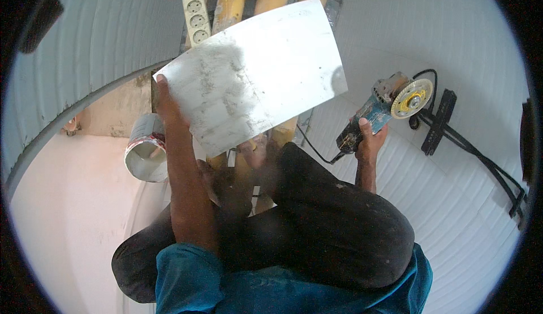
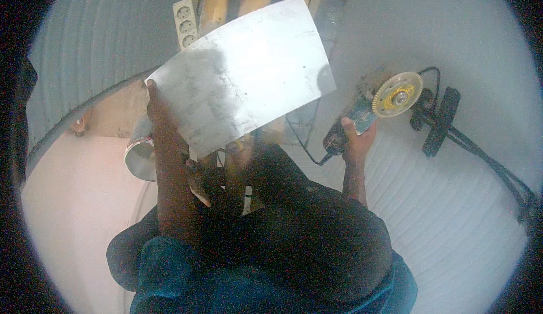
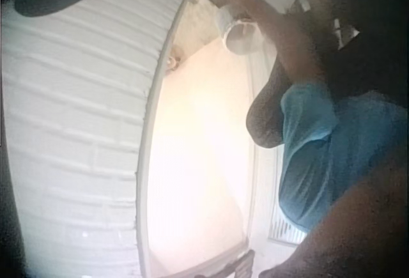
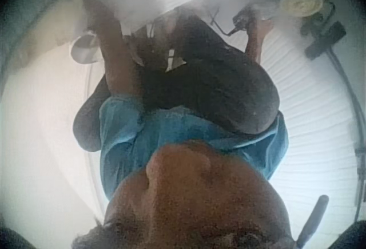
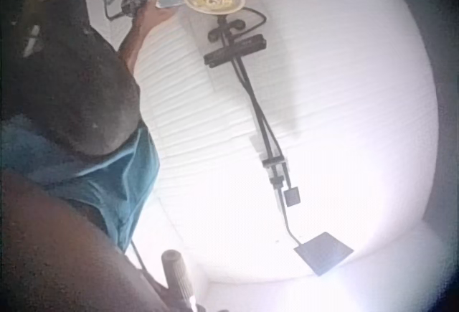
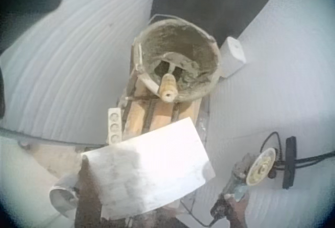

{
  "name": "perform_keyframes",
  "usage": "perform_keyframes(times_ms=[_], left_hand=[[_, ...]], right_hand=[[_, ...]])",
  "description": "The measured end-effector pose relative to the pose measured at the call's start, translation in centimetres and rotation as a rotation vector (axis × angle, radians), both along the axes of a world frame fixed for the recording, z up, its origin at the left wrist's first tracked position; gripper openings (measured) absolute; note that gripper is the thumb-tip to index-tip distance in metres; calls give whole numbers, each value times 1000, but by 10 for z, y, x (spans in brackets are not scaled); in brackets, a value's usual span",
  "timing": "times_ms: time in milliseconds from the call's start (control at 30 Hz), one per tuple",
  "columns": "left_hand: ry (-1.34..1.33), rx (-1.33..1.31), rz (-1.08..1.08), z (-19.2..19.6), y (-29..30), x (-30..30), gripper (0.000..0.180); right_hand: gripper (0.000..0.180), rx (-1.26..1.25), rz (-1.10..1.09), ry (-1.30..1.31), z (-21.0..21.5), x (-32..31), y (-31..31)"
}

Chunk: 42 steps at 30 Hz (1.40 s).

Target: The person cuts a ceramic tile using an angle grinder, then fits it into a gap on the wall. They apply adhesive to the back of the tile using a trowel and prepare it for installation.

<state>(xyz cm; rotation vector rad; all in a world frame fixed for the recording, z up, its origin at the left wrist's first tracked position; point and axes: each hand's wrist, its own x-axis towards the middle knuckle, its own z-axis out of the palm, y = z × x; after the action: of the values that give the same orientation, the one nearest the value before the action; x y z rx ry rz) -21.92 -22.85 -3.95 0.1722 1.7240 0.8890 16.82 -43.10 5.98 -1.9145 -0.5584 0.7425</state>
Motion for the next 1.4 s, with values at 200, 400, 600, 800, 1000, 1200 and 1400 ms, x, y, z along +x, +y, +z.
perform_keyframes(times_ms=[200, 400, 600, 800, 1000, 1200, 1400], left_hand=[[-40, 30, 47, 8, -6, 2, 76], [-23, 55, 46, 23, -4, 9, 77], [-144, 139, 45, 14, -15, 1, 77], [-163, 147, 70, 8, -20, -6, 78], [-86, 306, 153, 6, -19, -23, 65], [627, 755, -561, 59, -72, 70, 33], [1098, 854, -766, 56, -106, 108, 79]], right_hand=[[50, -74, -97, 114, 21, -25, -24], [54, -17, -72, 127, 46, -45, -34], [57, 38, -94, 175, 38, -65, -58], [58, 23, -22, 290, 51, -57, -54], [81, 313, 235, 846, 90, -17, -43], [75, 256, 157, 735, 77, -32, -48], [68, 543, 63, 1007, 57, -38, -56]])
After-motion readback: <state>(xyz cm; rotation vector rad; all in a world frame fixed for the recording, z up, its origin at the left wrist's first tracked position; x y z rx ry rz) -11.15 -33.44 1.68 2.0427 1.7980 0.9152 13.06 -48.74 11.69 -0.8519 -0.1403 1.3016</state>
